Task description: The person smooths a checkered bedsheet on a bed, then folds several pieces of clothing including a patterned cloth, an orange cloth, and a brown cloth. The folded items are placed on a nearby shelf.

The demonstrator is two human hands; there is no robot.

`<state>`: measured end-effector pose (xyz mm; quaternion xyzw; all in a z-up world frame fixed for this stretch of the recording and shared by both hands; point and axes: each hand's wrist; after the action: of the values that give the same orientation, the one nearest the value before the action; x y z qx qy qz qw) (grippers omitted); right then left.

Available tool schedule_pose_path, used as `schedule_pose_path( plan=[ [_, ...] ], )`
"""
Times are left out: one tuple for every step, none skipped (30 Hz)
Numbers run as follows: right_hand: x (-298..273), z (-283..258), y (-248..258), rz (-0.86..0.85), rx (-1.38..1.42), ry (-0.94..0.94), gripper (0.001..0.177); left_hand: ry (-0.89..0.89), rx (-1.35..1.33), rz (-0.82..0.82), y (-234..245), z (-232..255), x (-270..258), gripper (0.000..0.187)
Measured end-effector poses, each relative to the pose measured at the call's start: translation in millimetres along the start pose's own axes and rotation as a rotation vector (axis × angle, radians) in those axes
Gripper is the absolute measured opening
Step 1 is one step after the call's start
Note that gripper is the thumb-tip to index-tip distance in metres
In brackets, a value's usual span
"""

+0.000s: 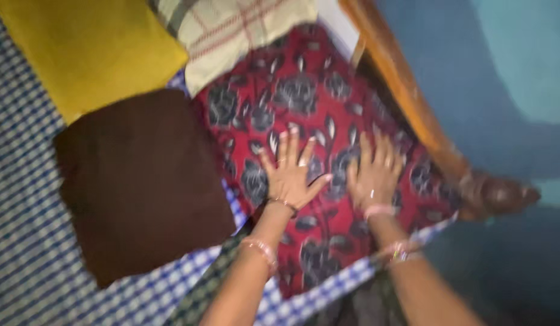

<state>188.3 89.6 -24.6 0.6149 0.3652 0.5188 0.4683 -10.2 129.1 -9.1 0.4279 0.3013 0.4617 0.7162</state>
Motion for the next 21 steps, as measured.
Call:
schedule_pose_path(
  plan=[
    [-1, -6, -1, -0.05, -0.017, -0.029, 0.067, 0.046, 0.012, 0.031, 9, -13, 17, 0.101],
    [3, -9, 0, -0.099, -0.033, -0.058, 0.068, 0.051, 0.027, 0.077, 14, -19, 39, 0.101],
    [4, -11, -1, -0.071, -0.009, -0.064, 0.066, 0.065, 0.043, 0.108, 15, -23, 56, 0.102],
    [7, -15, -2, -0.044, 0.016, -0.07, 0.065, 0.078, 0.059, 0.139, 17, -29, 72, 0.102],
    [5, -12, 1, -0.033, 0.035, -0.067, 0.064, 0.09, 0.066, 0.152, 18, -33, 86, 0.101],
    [4, -9, 5, -0.023, 0.054, -0.064, 0.063, 0.103, 0.073, 0.164, 19, -36, 101, 0.101],
    [9, -12, 4, -0.009, 0.075, -0.06, 0.062, 0.115, 0.082, 0.18, 22, -41, 117, 0.101],
    [13, -14, 2, -0.025, 0.075, -0.075, 0.062, 0.16, 0.066, 0.123, 25, -44, 132, 0.102],
    [14, -16, 3, -0.044, 0.071, -0.093, 0.062, 0.201, 0.047, 0.063, 28, -46, 145, 0.103],
    [17, -16, 1, -0.063, 0.067, -0.111, 0.062, 0.243, 0.028, 0.002, 31, -47, 157, 0.104],
    [17, -16, 0, -0.04, 0.061, -0.107, 0.062, 0.27, 0.025, -0.033, 33, -48, 164, 0.104],
    [17, -16, -2, -0.017, 0.054, -0.102, 0.061, 0.297, 0.023, -0.068, 35, -48, 170, 0.105],
    [17, -16, -5, 0.007, 0.048, -0.097, 0.061, 0.324, 0.021, -0.101, 38, -48, 176, 0.105],
    [20, -14, -9, -0.054, -0.002, -0.172, 0.054, 0.325, 0.013, -0.115, 40, -49, 178, 0.106],
    [28, -14, -16, -0.106, -0.048, -0.248, 0.047, 0.323, 0.009, -0.121, 43, -50, 184, 0.106],
    [32, -13, -20, -0.157, -0.093, -0.324, 0.041, 0.321, 0.005, -0.127, 46, -51, 190, 0.107],
    [34, -13, -24, -0.118, -0.097, -0.326, 0.038, 0.315, 0.015, -0.133, 48, -53, 195, 0.106],
    [35, -12, -27, -0.079, -0.101, -0.327, 0.036, 0.31, 0.024, -0.14, 49, -55, 202, 0.106],
    [36, -12, -30, -0.043, -0.106, -0.328, 0.033, 0.307, 0.033, -0.149, 51, -58, 210, 0.105],
    [38, -14, -33, -0.042, -0.106, -0.332, 0.033, 0.316, 0.03, -0.149, 53, -62, 220, 0.106],
    [37, -13, -34, -0.041, -0.114, -0.338, 0.032, 0.322, 0.021, -0.153, 54, -64, 232, 0.106]
  ],
)
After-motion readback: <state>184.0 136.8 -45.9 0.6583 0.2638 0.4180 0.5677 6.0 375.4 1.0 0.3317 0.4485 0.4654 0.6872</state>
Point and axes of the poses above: each hand's wrist, its own x-axis towards the middle knuckle, its own y-axis out of the back of the hand, z = x × y, and after that the axes turned 10 degrees about -x, right-handed
